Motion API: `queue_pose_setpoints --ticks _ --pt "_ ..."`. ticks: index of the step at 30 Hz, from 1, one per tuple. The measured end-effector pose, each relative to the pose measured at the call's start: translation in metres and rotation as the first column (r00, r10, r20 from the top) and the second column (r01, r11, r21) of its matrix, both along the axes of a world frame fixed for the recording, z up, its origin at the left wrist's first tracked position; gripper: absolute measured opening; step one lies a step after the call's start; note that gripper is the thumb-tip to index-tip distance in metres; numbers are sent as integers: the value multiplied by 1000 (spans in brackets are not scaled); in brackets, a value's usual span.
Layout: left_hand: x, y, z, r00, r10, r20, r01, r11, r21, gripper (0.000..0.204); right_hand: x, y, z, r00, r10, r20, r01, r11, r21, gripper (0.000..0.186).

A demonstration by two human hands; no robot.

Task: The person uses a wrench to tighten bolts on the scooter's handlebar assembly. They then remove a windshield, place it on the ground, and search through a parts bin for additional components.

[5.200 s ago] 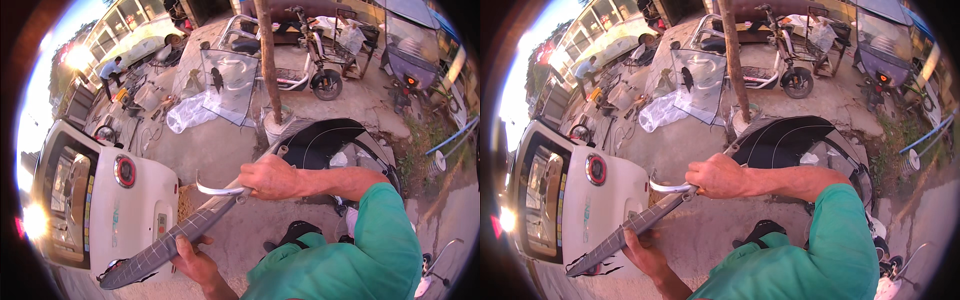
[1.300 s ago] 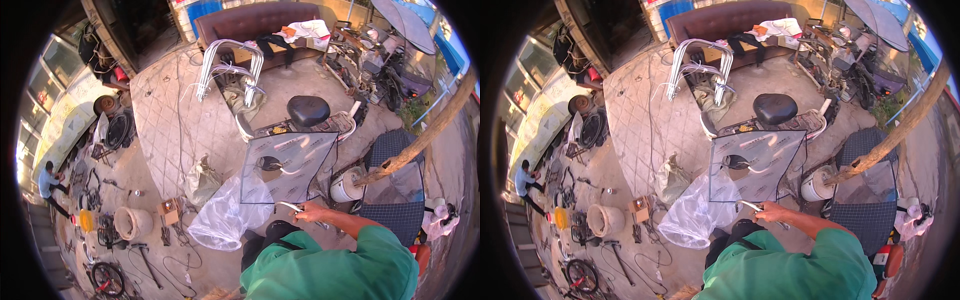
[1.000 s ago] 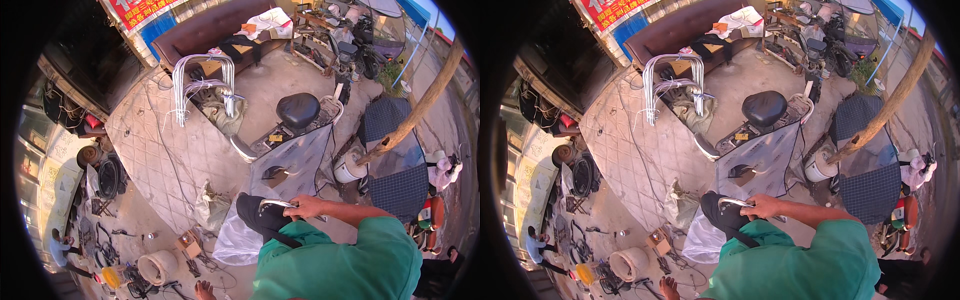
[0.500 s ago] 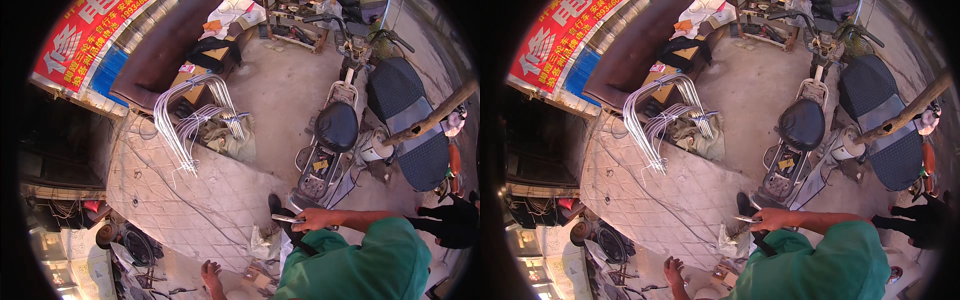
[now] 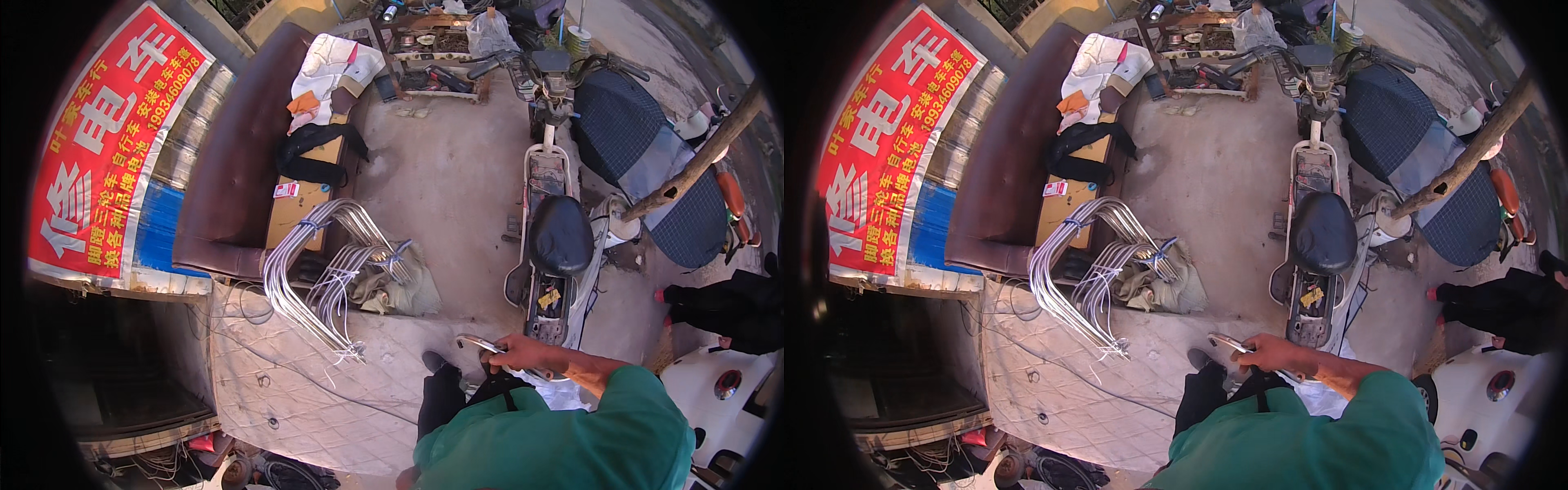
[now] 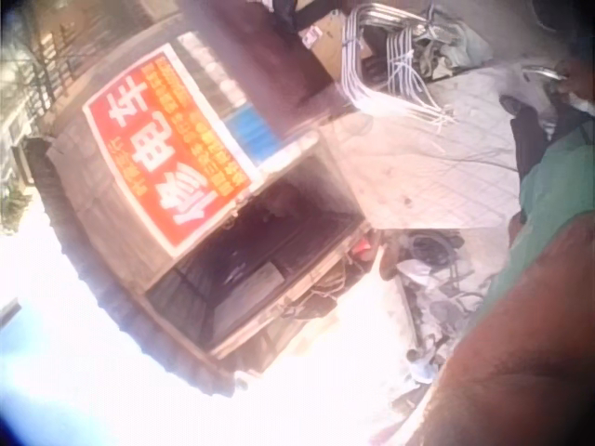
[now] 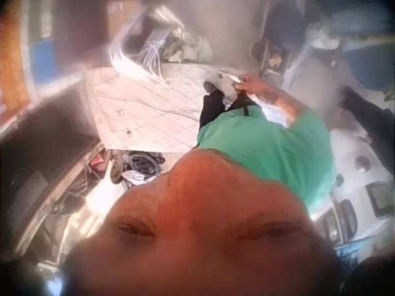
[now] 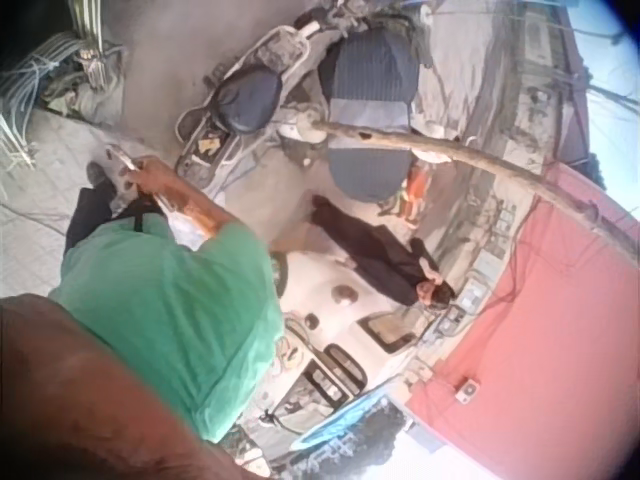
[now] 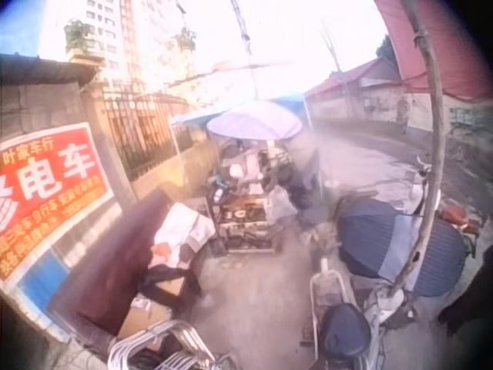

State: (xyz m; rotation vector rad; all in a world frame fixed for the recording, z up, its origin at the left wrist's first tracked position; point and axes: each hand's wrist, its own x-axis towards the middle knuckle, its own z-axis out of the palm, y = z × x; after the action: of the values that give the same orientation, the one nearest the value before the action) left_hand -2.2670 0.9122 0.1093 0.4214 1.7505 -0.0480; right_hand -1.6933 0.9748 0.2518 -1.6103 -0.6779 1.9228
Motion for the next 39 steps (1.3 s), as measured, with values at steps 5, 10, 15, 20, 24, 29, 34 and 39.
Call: queue_pose_setpoints --ticks 5,10,15,20,24,29,34,39 --pt "4 167 14 999 2 48 -9 986 164 42 -3 41 19 960 -177 215 187 982 -27 29" --pt "68 346 43 986 -163 24 148 942 302 36 19 68 41 883 -426 198 440 898 -30 26" --pt "216 501 51 934 -318 160 213 859 465 25 64 109 -1 818 -484 311 504 863 18 20" --pt "413 616 29 794 -516 320 228 741 631 30 160 177 -51 792 -414 448 447 894 37 25" --pt "498 662 -2 779 -575 251 401 764 506 29 246 242 -65 766 -348 541 442 896 -51 30" --pt "564 727 -3 707 -670 227 555 725 408 26 309 279 -65 723 -500 476 572 820 -6 26" --pt "710 852 42 517 -825 230 725 565 395 23 297 260 -59 466 -714 523 855 515 -59 25" --pt "883 971 43 500 -837 220 548 503 668 29 289 280 -72 368 -744 558 925 355 -135 20"
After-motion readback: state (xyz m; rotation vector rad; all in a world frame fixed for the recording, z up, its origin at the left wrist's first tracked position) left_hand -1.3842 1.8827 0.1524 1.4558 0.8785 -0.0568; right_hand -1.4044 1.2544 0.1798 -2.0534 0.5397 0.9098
